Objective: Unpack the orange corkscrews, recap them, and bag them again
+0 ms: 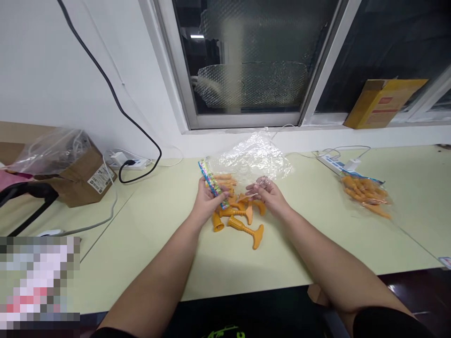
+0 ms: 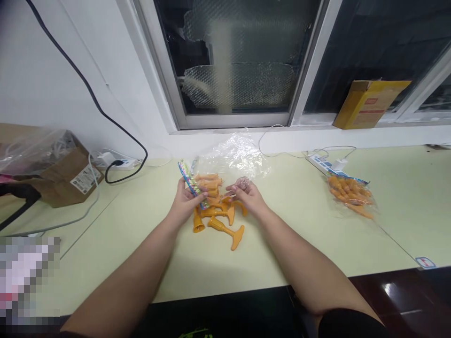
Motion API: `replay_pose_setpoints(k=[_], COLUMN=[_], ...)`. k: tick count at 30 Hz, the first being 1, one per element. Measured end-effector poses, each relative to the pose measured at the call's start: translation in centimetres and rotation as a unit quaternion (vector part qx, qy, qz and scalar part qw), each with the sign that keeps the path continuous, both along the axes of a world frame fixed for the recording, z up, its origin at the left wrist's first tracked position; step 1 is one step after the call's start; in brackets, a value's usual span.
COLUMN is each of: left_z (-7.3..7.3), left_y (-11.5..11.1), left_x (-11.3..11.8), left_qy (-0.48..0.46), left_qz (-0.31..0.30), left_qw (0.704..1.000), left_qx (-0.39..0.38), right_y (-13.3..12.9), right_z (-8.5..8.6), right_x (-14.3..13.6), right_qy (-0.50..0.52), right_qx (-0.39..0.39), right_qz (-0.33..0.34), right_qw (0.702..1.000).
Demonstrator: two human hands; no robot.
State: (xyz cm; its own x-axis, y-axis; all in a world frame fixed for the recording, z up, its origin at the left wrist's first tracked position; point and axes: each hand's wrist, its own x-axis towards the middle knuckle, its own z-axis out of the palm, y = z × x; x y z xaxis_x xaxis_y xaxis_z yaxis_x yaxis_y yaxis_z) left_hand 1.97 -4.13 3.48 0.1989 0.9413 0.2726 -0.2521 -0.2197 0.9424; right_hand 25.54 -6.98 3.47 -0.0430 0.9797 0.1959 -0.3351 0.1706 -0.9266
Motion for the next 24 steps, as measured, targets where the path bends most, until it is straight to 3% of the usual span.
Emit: replay_pose_setpoints(k=[6,12,17,21,24], left_z=[0.7,-0.1,-0.3,-0.6,-1.4], left_y=[2.7,8.1,13.1,15.9,17.2], left_x=[-2.7,-3.5,-3.0,-3.2,-3.9], left_qy=[0.012,0.043,0.066,0.185,0.318], left_qz=[0.098,0.167,0.174,0.18,0.212], left_qw=[0.995,0.985,0.981,0.965,0.924], left_qx=[-0.003,-0.025,-0.057,-0.046,0.032], right_y=[2.2,6.8,11.7,15.2,16.8], right_z=[-1.3,-3.1,-3.5,-3.9,-4.3], right_x=[3.0,4.2,4.2,4.3,4.2], right_qy=[0.009,-0.095,-0.192,-0.331,-0.381], right_qx=[-0.024,-0.049,-0.036,-0.027,-0.014], right_qz=[-0.129,-0.152,-0.194,-0.21,-0.205], right_qw=[0.991,0.983,0.961,0.92,0.902])
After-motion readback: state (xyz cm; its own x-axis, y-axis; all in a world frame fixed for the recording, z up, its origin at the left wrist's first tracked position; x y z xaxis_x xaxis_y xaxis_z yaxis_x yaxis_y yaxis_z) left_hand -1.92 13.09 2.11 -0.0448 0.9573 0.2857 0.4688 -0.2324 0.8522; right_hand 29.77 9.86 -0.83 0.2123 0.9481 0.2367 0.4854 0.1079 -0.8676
